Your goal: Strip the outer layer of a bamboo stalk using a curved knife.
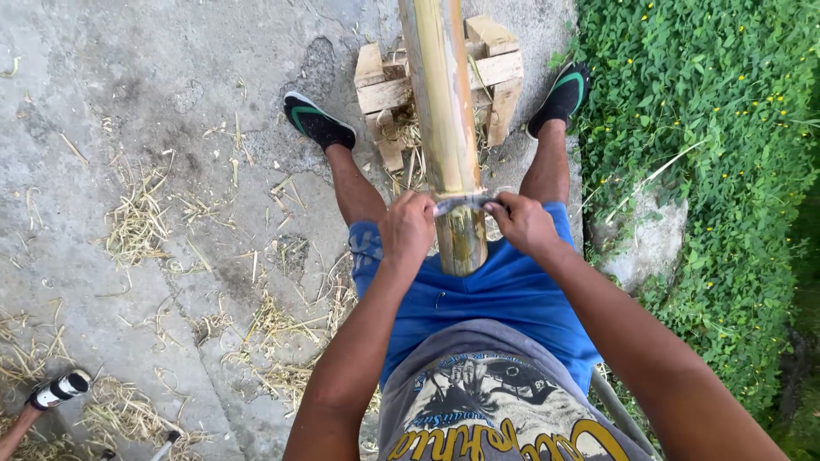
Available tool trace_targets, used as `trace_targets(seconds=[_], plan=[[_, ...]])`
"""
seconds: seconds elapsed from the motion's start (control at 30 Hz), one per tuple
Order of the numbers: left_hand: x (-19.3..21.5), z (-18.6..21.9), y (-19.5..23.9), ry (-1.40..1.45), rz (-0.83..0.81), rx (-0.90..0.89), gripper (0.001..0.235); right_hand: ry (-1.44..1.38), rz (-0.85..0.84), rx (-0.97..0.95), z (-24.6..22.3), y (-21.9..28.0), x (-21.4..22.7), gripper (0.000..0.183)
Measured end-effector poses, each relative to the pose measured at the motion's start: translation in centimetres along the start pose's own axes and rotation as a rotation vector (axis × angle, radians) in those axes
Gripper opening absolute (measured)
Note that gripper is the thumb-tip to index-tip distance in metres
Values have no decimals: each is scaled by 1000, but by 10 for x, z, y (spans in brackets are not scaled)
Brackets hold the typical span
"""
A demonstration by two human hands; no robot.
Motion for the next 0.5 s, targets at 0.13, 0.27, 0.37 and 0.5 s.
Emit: trace_targets(seconds=[0.13, 0.27, 0.37, 0.5], plan=[[-11, -7, -10, 43, -66, 35, 5, 50, -41, 71, 6, -15, 1, 23], [-29, -23, -81, 85, -105, 63, 5, 81, 122, 294, -36, -80, 19, 24], [-17, -28, -155, -36, 299, -58, 5, 120, 177, 358, -56, -151, 25, 28], [-13, -39, -252, -69, 156, 39, 7, 72, 209, 334, -71, -237, 26, 29]])
Point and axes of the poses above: each hand's wrist, its own y-axis away from the middle knuckle, its own x-axis out of the back of the hand, z = x × y, the point moved 3 cm from there along -y, towards the middle knuckle, and after that the axes turned 12 degrees about -y, right-handed, at the moved point
